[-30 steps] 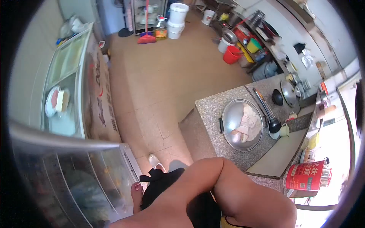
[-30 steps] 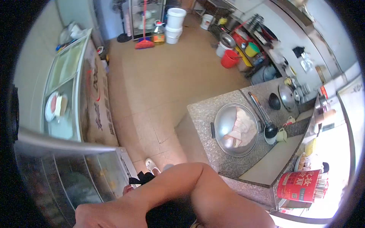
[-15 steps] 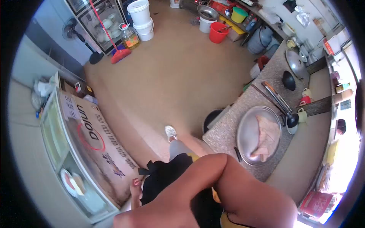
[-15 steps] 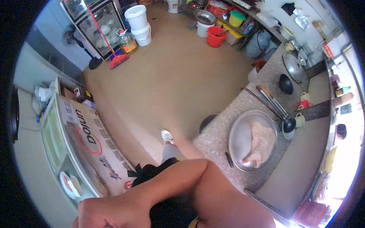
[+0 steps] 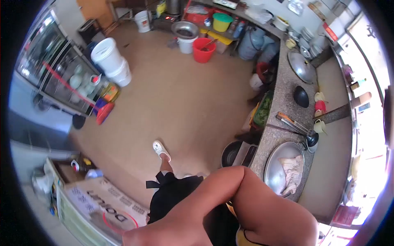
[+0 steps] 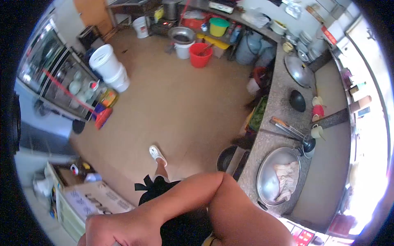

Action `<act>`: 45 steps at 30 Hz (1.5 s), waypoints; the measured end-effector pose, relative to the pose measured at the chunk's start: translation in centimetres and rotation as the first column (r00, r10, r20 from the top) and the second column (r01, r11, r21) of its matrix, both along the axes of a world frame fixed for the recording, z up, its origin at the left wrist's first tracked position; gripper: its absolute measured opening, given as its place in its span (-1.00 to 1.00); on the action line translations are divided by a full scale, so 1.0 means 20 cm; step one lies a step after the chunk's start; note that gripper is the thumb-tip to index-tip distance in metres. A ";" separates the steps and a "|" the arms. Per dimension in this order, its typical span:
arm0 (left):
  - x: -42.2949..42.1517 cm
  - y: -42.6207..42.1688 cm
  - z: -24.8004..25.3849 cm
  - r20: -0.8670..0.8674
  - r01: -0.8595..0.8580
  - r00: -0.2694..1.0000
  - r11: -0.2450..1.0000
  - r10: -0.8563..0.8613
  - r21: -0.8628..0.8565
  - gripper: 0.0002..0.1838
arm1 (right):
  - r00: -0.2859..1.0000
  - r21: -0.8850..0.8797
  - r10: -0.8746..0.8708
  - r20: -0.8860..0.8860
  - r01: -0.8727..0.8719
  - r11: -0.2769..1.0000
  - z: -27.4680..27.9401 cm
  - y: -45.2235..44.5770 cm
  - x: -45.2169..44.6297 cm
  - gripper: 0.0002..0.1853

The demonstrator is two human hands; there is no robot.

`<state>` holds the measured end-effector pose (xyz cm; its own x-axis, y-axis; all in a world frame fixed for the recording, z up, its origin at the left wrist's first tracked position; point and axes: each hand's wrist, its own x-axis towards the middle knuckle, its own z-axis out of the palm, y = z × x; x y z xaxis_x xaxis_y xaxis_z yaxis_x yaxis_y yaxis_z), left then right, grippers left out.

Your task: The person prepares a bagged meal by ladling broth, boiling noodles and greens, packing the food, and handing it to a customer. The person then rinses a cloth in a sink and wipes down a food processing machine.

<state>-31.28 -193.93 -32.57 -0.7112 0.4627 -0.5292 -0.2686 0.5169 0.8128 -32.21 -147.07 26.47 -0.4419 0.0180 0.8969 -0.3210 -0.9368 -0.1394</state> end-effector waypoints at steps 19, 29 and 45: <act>-3.75 2.43 0.38 0.026 0.087 0.996 0.992 -0.085 -0.093 -0.64 | 0.860 -0.025 -0.505 0.072 0.508 0.861 0.04 1.71 -2.14 -0.39; -4.08 3.27 0.35 -0.009 0.263 0.961 0.924 -0.276 -0.277 -0.61 | 0.883 -0.189 -0.467 0.052 0.468 0.863 0.06 3.02 -3.24 -0.39; -5.80 4.58 -0.18 0.771 -0.313 0.636 0.906 -0.023 0.286 -0.79 | 0.875 0.076 -0.466 0.130 0.460 0.885 0.01 4.13 -5.40 -0.33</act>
<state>-147.23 -102.36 -36.07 -0.2247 0.6595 -0.7173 -0.9058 0.1300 0.4032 -140.22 -64.40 26.64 -0.5133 0.2157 0.8307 -0.6910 -0.6779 -0.2509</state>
